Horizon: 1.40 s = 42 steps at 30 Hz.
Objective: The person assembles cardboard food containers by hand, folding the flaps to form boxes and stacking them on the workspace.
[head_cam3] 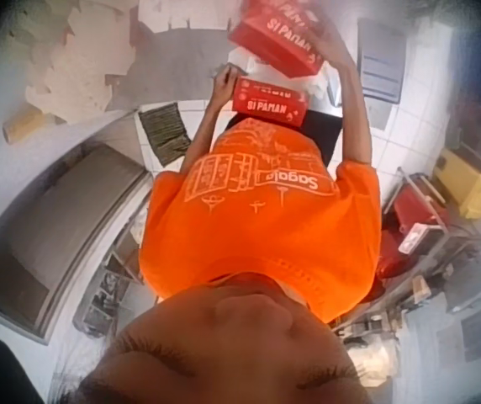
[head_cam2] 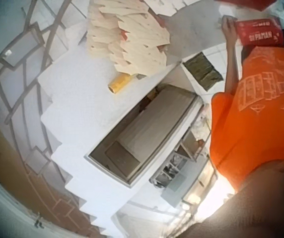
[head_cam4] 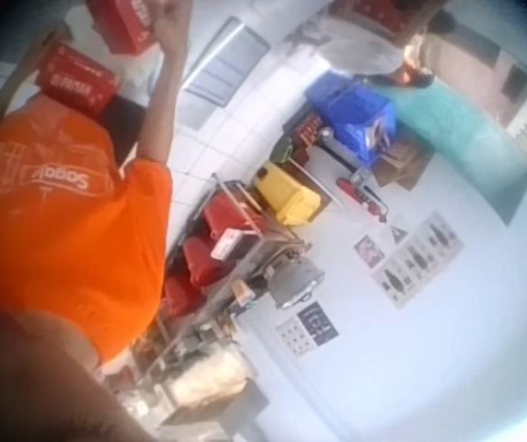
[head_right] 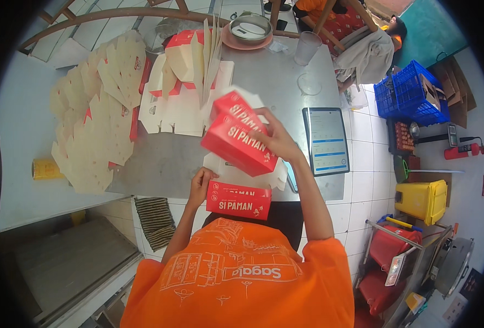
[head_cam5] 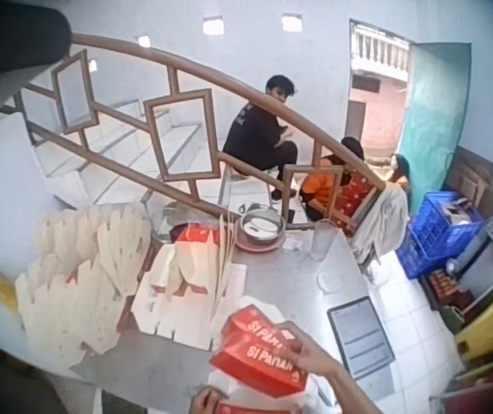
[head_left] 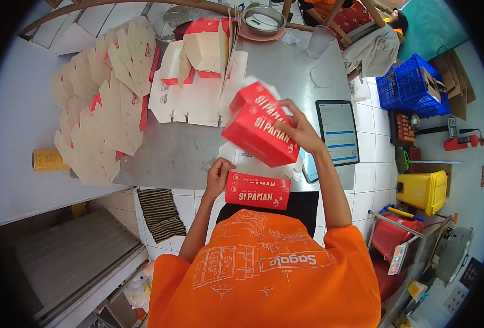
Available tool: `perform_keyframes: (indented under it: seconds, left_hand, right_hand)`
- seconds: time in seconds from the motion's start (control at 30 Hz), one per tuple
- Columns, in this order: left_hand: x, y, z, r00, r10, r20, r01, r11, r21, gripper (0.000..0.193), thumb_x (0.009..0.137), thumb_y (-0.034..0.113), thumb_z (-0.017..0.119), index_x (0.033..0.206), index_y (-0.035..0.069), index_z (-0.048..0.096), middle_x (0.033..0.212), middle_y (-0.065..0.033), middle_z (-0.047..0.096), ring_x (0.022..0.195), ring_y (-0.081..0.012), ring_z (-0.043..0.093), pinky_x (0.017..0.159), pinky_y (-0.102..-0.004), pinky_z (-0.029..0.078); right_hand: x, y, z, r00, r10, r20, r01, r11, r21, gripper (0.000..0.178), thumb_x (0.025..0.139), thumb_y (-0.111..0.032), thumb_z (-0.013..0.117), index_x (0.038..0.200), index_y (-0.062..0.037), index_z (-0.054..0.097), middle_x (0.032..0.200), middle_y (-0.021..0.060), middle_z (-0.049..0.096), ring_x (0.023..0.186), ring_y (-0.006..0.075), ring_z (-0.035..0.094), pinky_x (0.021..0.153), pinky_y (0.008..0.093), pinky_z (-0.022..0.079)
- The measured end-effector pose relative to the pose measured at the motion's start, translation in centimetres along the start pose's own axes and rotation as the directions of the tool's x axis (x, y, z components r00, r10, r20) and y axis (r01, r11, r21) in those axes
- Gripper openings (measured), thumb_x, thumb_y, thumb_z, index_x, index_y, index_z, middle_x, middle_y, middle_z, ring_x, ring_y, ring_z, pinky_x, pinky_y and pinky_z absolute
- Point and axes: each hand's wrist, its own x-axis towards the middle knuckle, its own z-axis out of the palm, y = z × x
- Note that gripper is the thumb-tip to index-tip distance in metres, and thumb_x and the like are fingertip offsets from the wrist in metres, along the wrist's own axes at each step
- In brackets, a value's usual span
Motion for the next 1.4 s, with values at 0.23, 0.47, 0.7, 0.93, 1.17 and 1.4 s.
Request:
perform_keyframes:
  seconds: [0.23,0.47,0.7,0.93,1.17,1.4]
  left_hand:
    - [-0.9,0.4,0.4,0.961,0.179,-0.212,-0.132,0.968,0.215,0.024,0.101,0.016,0.047,0.090,-0.003,0.057,0.093,-0.0069,0.049,0.084,-0.0161,0.051,0.075,-0.0281,0.043]
    - [-1.0,0.2,0.5,0.971,0.154,-0.182,-0.115,0.971,0.208,0.025,0.102,0.020,0.046,0.095,-0.002,0.058,0.095,-0.0063,0.051,0.086,-0.0157,0.050,0.077,-0.0277,0.042]
    - [-0.6,0.2,0.4,0.996,-0.030,-0.085,0.025,0.998,-0.055,0.026,0.102,0.024,0.047,0.098,0.001,0.058,0.107,-0.0044,0.053,0.093,-0.0126,0.050,0.080,-0.0254,0.041]
    - [-0.9,0.4,-0.5,0.985,-0.133,0.106,0.160,0.940,-0.301,0.023,0.100,0.028,0.053,0.093,0.007,0.056,0.117,-0.0026,0.047,0.104,-0.0125,0.045,0.091,-0.0255,0.036]
    - [-1.3,-1.4,-0.3,0.996,-0.073,0.047,0.084,0.947,-0.309,0.022,0.101,0.030,0.052,0.093,0.009,0.050,0.113,0.0001,0.044,0.102,-0.0092,0.046,0.090,-0.0250,0.040]
    - [-0.7,-0.1,0.4,0.990,-0.136,-0.046,0.110,0.926,-0.360,0.020,0.099,0.025,0.055,0.097,0.006,0.051,0.114,-0.0052,0.047,0.109,-0.0153,0.044,0.098,-0.0304,0.034]
  right_hand:
    - [-1.1,3.1,1.2,0.952,0.166,0.258,-0.074,0.940,-0.333,0.041,0.091,-0.020,0.066,0.125,-0.0125,0.045,0.112,0.0091,0.066,0.090,0.0138,0.068,0.073,0.0277,0.057]
    - [-1.2,5.1,3.3,0.945,0.119,0.303,0.094,0.792,-0.603,0.055,0.085,-0.023,0.070,0.130,-0.0115,0.042,0.114,0.0198,0.064,0.107,0.0356,0.061,0.092,0.0423,0.046]
    - [-1.5,4.7,8.4,0.996,-0.079,-0.050,-0.004,0.505,-0.863,0.075,0.069,-0.052,0.078,0.122,-0.0073,0.048,0.094,0.0181,0.069,0.085,0.0365,0.068,0.072,0.0415,0.054]
    - [-1.2,6.7,8.4,0.973,-0.206,-0.102,0.010,0.483,-0.876,0.077,0.062,-0.061,0.078,0.112,-0.0081,0.053,0.095,0.0134,0.068,0.080,0.0306,0.069,0.064,0.0398,0.053]
    - [-1.0,6.9,8.9,0.985,-0.152,-0.082,-0.002,0.466,-0.885,0.077,0.063,-0.062,0.078,0.113,-0.0090,0.052,0.096,0.0141,0.068,0.080,0.0323,0.069,0.065,0.0414,0.053]
    - [-2.3,4.2,8.6,0.941,-0.330,-0.078,0.106,0.504,-0.857,0.079,0.070,-0.049,0.079,0.130,-0.0084,0.046,0.117,0.0161,0.060,0.107,0.0339,0.059,0.090,0.0418,0.046]
